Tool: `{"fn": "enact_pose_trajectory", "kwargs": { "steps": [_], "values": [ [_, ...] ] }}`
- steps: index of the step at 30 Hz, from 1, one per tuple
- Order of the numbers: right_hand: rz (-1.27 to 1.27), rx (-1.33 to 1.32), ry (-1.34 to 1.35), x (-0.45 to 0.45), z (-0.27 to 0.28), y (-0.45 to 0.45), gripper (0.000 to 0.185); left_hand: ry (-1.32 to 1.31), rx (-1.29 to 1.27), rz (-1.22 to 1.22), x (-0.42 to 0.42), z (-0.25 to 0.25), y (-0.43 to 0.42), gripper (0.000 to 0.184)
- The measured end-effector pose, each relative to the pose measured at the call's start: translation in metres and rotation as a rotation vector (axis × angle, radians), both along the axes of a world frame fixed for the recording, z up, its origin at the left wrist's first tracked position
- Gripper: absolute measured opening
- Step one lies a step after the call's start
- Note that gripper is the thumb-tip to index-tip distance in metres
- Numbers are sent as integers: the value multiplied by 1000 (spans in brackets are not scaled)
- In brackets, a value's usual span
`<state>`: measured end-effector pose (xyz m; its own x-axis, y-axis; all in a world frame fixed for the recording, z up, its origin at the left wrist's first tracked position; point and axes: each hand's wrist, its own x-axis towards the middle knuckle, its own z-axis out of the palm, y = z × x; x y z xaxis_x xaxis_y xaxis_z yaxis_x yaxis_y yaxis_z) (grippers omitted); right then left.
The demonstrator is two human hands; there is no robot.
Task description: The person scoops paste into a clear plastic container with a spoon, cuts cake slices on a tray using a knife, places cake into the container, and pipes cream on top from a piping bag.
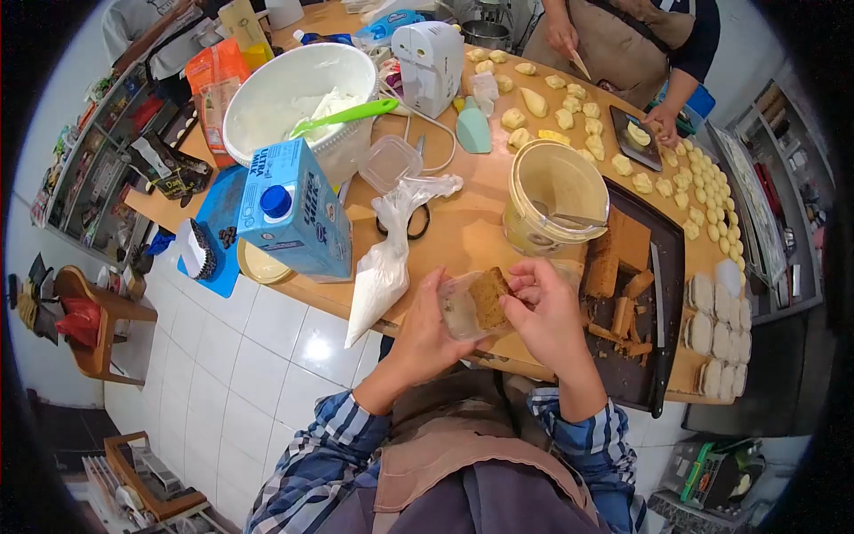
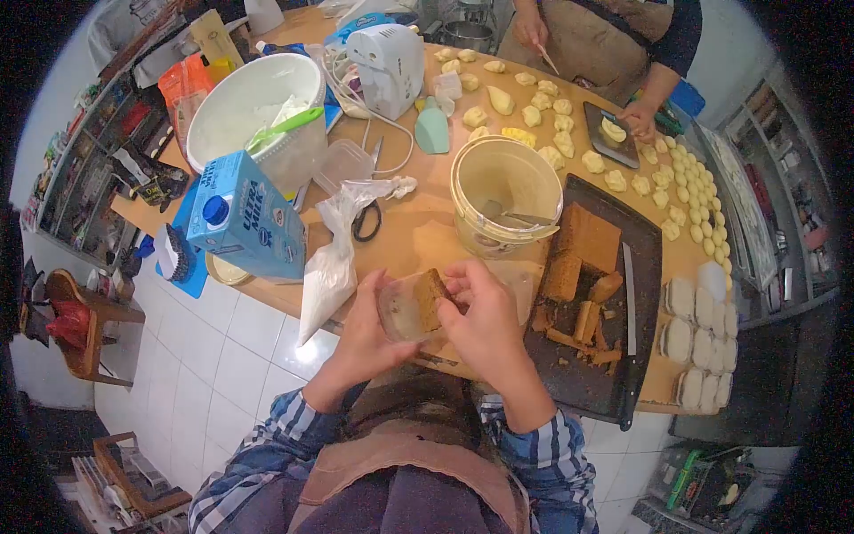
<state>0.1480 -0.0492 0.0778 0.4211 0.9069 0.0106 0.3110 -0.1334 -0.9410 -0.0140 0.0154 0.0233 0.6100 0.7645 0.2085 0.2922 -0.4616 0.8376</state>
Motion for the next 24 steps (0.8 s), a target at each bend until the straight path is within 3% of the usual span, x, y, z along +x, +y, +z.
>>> {"fn": "enact_pose_trajectory", "kwargs": {
  "steps": [6, 18, 24],
  "values": [
    [11, 41, -203, -7, 8, -2, 28, 8, 144, -12, 2, 3, -1, 96],
    [102, 130, -900, -34, 7, -5, 21, -63, 185, -1, 8, 7, -8, 87],
    [106, 124, -856, -38, 1, -5, 16, -69, 173, 6, 9, 4, -8, 86]
  ]
}}
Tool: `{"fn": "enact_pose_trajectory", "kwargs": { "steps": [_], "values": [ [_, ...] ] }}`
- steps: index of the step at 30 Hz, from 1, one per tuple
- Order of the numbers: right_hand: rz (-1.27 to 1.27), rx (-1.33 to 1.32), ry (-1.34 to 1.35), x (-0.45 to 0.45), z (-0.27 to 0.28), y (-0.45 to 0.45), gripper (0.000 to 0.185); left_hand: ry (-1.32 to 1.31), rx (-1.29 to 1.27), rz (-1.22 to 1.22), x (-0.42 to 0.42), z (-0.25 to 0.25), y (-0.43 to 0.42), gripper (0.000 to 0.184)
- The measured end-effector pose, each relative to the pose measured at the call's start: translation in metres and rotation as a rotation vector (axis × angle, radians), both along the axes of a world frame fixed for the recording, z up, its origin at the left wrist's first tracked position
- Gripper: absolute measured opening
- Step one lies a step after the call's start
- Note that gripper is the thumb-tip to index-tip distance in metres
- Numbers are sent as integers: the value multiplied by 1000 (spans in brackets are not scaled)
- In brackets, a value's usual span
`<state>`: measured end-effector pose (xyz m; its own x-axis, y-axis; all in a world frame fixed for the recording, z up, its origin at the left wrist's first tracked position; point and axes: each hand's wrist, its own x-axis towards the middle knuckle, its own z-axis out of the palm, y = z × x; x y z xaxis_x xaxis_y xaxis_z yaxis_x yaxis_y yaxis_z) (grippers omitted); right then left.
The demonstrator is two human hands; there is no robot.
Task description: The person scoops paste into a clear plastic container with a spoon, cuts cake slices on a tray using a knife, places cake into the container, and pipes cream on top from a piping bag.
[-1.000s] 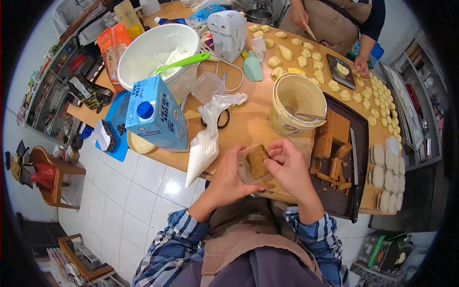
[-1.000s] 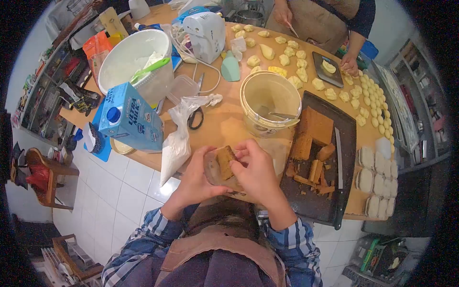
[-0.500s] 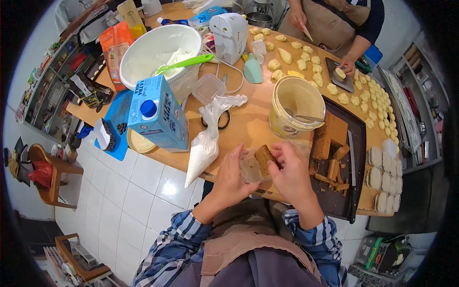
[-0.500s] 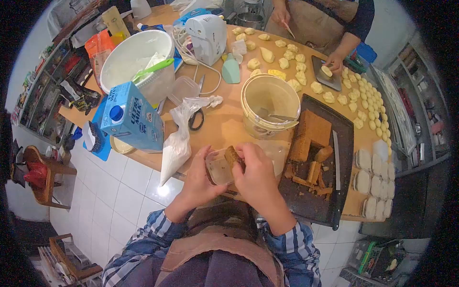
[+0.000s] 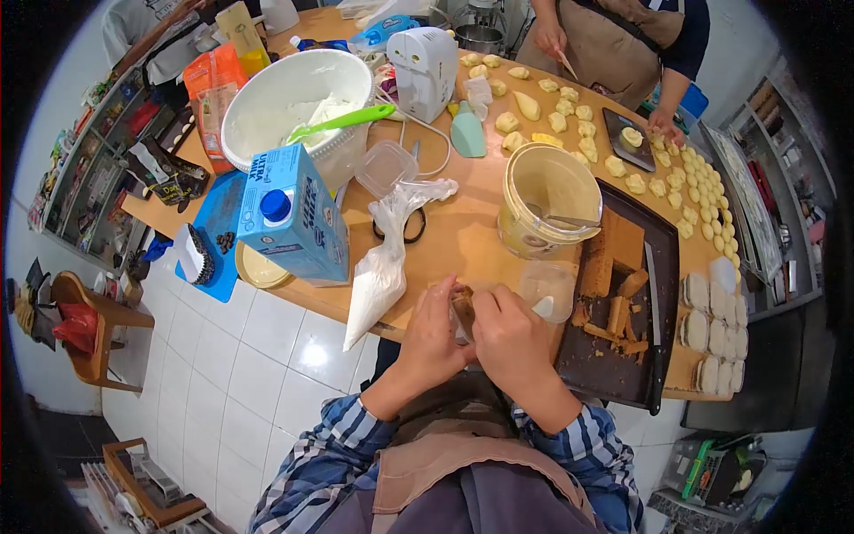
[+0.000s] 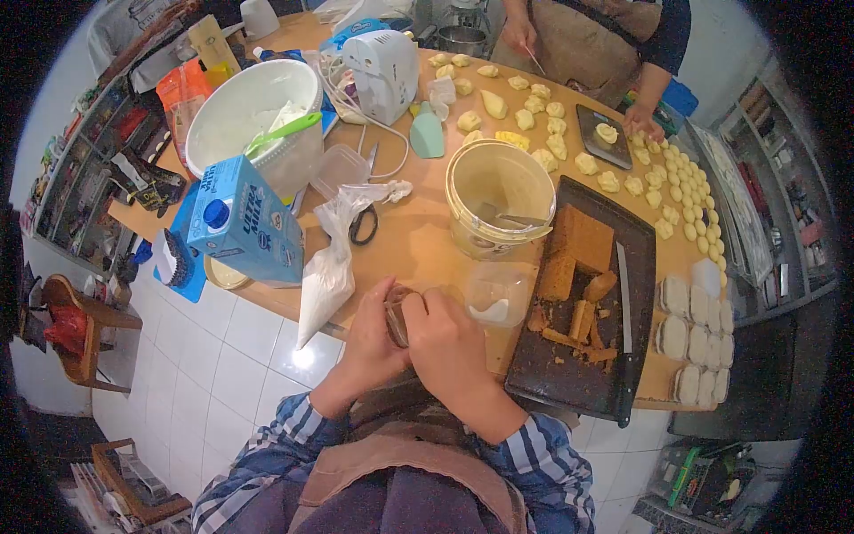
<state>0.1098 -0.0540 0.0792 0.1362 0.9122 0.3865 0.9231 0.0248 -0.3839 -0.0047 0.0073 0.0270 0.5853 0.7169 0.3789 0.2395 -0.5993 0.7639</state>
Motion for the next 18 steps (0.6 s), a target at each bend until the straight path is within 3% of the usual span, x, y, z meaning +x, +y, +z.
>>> {"fn": "enact_pose_trajectory", "kwargs": {
  "steps": [6, 9, 18],
  "values": [
    [75, 1, 85, 0, -9, 2, 4, -55, 7, -3, 0, -9, 1, 82],
    [180, -56, 328, 4, -10, 1, 11, -104, 20, -8, -1, -18, 3, 83],
    [208, -120, 403, 9, -16, 2, 24, -80, -10, -17, -7, -22, 5, 84]
  ]
}}
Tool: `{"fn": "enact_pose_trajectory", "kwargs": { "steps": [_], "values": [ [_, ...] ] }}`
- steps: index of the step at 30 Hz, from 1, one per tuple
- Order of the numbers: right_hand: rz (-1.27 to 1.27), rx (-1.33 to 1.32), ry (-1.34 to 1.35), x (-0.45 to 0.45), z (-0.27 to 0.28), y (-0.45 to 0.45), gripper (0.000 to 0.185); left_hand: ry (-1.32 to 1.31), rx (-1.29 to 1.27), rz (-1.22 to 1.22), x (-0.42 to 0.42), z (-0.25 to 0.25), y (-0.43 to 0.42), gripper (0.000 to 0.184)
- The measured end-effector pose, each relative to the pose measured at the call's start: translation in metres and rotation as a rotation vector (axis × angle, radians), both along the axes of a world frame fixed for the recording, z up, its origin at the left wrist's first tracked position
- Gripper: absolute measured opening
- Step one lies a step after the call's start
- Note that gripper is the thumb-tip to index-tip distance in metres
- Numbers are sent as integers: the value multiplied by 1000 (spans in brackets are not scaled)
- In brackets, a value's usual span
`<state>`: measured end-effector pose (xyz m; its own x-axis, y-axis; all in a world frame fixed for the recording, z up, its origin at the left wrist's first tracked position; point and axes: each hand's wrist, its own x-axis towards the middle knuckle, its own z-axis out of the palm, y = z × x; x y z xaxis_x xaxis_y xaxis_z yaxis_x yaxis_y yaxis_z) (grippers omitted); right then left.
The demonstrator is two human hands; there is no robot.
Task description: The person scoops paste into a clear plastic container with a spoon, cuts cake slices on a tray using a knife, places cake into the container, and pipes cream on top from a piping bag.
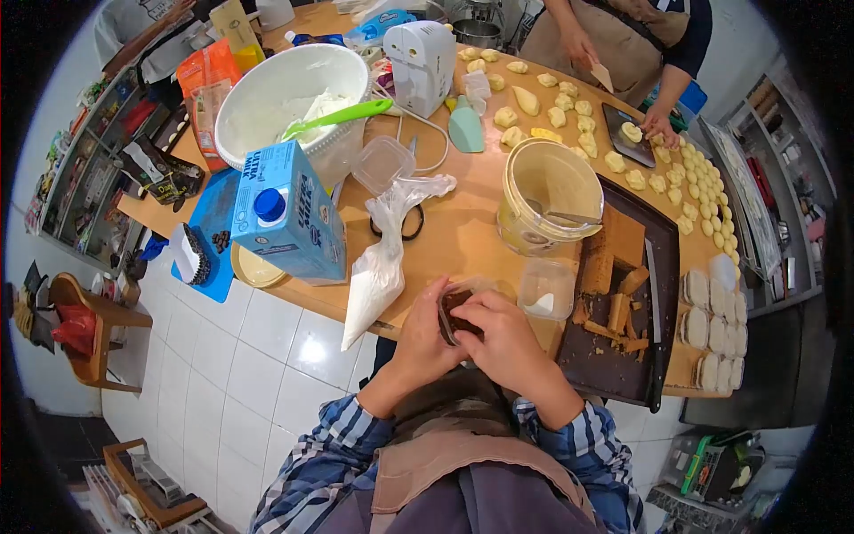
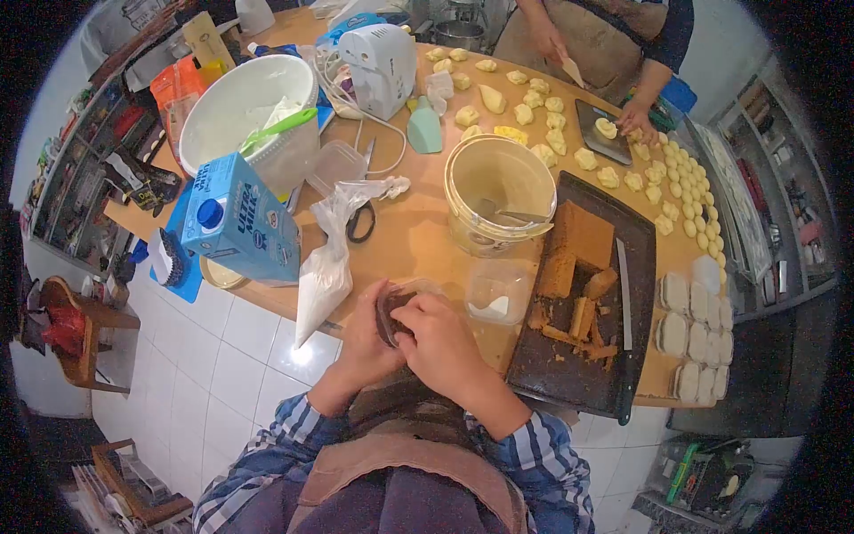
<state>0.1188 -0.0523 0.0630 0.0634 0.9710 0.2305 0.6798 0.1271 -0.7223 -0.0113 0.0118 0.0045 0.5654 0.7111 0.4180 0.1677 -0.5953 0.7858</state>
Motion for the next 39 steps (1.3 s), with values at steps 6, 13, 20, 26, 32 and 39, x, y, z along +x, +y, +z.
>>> {"fn": "enact_pose_trajectory", "kwargs": {
  "steps": [6, 13, 20, 26, 32, 39],
  "values": [
    [-255, 56, 102, 22, 22, -13, 20, 42, -65, 1, -3, 2, 0, 88],
    [-371, -50, 122, 30, 17, -29, 21, -55, -159, -77, -5, 6, 2, 90],
    [-303, -141, 596, 16, 8, -35, 24, -292, -446, -215, -10, 14, -11, 97],
    [-375, -56, 911, 2, 18, -51, 26, -545, -744, -443, 8, 14, -14, 97],
    [-491, 47, 737, 6, 34, -80, 24, -772, -1141, -719, 29, 22, -25, 94],
    [-353, 383, -195, 25, 66, -88, 28, -718, -1397, -833, 39, 26, -30, 96]
  ]
}}
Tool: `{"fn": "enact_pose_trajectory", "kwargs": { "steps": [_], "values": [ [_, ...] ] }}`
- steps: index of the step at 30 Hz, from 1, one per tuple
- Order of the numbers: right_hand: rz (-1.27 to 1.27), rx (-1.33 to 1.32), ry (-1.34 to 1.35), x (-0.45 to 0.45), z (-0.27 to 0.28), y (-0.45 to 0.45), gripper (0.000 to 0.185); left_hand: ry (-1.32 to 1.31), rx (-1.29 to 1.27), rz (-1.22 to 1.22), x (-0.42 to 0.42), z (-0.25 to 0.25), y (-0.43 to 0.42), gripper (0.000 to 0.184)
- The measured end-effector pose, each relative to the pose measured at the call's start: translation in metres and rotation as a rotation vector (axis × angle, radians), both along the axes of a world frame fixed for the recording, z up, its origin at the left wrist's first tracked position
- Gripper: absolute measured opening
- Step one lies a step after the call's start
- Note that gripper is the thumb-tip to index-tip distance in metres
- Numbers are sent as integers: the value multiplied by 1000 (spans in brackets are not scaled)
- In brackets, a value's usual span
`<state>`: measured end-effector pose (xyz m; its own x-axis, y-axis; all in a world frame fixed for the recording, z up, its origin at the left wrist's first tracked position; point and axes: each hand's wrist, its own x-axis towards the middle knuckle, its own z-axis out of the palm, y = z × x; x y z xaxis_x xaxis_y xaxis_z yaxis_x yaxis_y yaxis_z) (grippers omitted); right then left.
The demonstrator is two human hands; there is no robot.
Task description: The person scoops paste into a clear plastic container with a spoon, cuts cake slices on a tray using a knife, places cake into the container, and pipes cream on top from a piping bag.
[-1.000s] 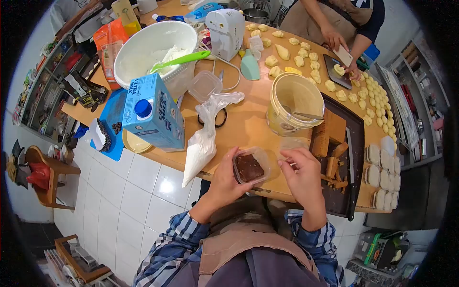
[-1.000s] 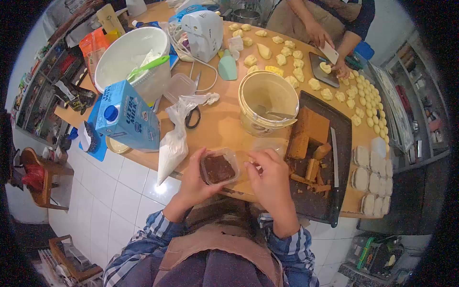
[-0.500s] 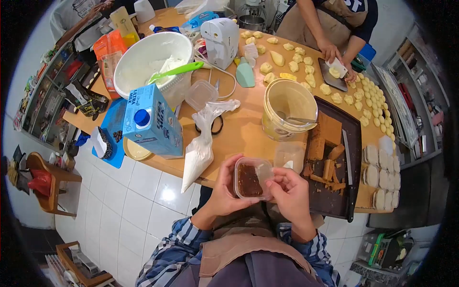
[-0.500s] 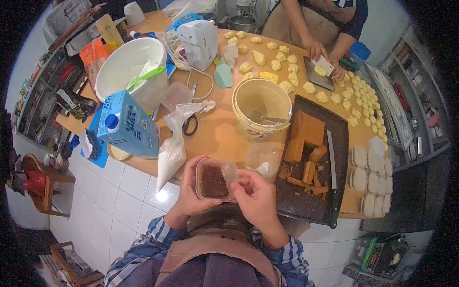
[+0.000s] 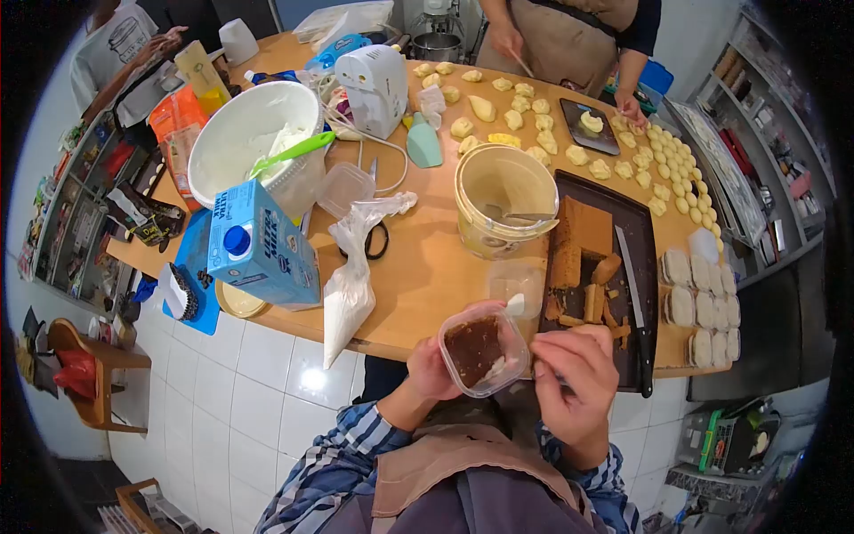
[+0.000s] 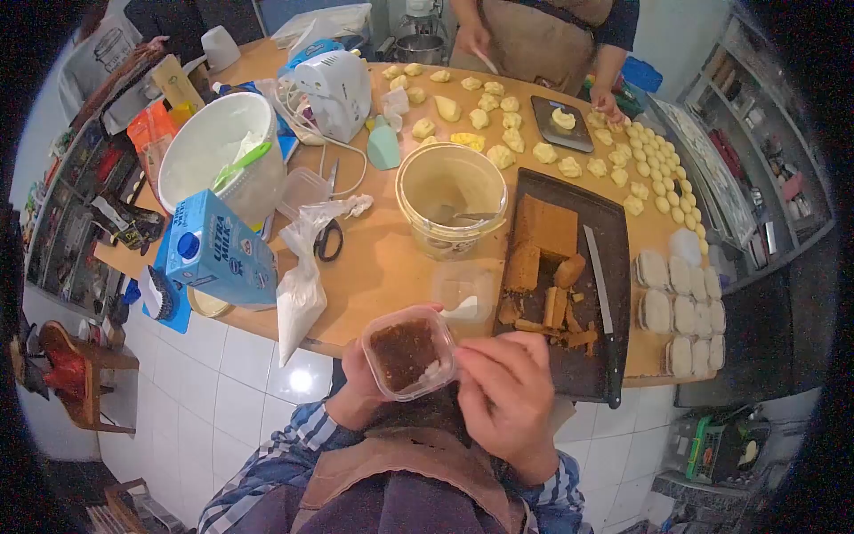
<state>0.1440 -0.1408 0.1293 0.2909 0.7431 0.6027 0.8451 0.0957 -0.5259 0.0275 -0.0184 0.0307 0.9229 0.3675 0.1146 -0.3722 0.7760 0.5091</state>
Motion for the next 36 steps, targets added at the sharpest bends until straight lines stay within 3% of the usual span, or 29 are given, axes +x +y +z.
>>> {"fn": "enact_pose_trajectory", "kwargs": {
  "steps": [3, 6, 9, 18, 24, 30, 33, 36],
  "values": [
    [52, -67, -97, 1, -4, 4, 30, 57, 52, 22, 2, 5, -7, 96],
    [37, -97, -108, -1, -8, 5, 30, -71, 24, -36, 5, 4, -9, 90],
    [16, -117, -122, -2, -8, 3, 28, 27, 140, -9, 5, 0, -9, 95],
    [2, -157, -141, -2, -12, 2, 30, -36, 114, -27, 12, -12, -15, 77],
    [9, -261, -90, -3, -12, 0, 32, 47, 118, -104, 10, -16, -14, 83],
    [66, -185, -86, -1, -6, -2, 36, -267, -315, -259, 11, -33, -15, 71],
    [137, -189, -47, -1, -5, -1, 36, -291, -335, -318, 10, -36, -14, 72],
    [136, -200, -3, -5, -3, 2, 33, -429, -559, -377, 13, -35, -21, 82]
  ]
}}
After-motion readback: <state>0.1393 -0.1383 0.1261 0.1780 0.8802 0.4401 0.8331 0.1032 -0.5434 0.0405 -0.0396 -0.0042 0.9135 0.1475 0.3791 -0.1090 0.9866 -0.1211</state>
